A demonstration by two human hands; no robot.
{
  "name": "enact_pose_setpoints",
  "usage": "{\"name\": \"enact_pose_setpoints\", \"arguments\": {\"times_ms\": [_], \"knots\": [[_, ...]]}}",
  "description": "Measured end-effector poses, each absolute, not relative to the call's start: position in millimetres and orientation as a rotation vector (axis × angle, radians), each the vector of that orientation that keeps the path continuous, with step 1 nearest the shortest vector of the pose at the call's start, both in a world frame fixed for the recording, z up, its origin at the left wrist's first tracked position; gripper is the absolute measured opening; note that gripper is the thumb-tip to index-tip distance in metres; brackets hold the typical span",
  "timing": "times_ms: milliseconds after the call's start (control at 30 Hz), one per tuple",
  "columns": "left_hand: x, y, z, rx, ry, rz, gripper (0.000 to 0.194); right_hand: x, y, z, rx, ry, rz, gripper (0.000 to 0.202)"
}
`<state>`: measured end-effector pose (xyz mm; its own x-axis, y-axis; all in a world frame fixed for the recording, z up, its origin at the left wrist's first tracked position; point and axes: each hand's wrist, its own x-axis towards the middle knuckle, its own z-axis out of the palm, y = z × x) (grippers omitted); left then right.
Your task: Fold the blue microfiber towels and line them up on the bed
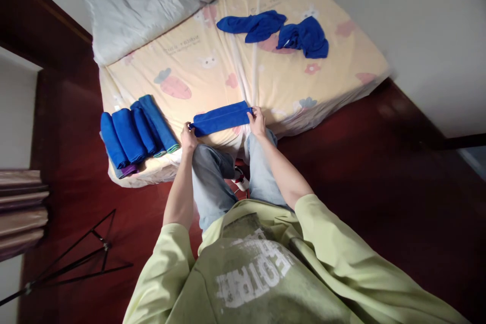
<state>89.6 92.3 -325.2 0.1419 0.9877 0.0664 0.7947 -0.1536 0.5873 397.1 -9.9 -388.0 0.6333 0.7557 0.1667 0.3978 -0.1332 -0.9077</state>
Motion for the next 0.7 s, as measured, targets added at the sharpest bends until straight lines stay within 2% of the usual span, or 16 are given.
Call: {"name": "enact_pose_setpoints", "arguments": {"times_ms": [300,700], "knots": [[88.3,94.3,-330.7,2.015,1.786,0.467,0.029,392.9,-8.9,-387.3,-1.874,-0.935,0.451,0.028],[86.8,94.8,-335.9,1.974,1.796,0.516,0.023,390.5,-11.3,-380.5,-1.940,-0.919,0.474,0.022]]}}
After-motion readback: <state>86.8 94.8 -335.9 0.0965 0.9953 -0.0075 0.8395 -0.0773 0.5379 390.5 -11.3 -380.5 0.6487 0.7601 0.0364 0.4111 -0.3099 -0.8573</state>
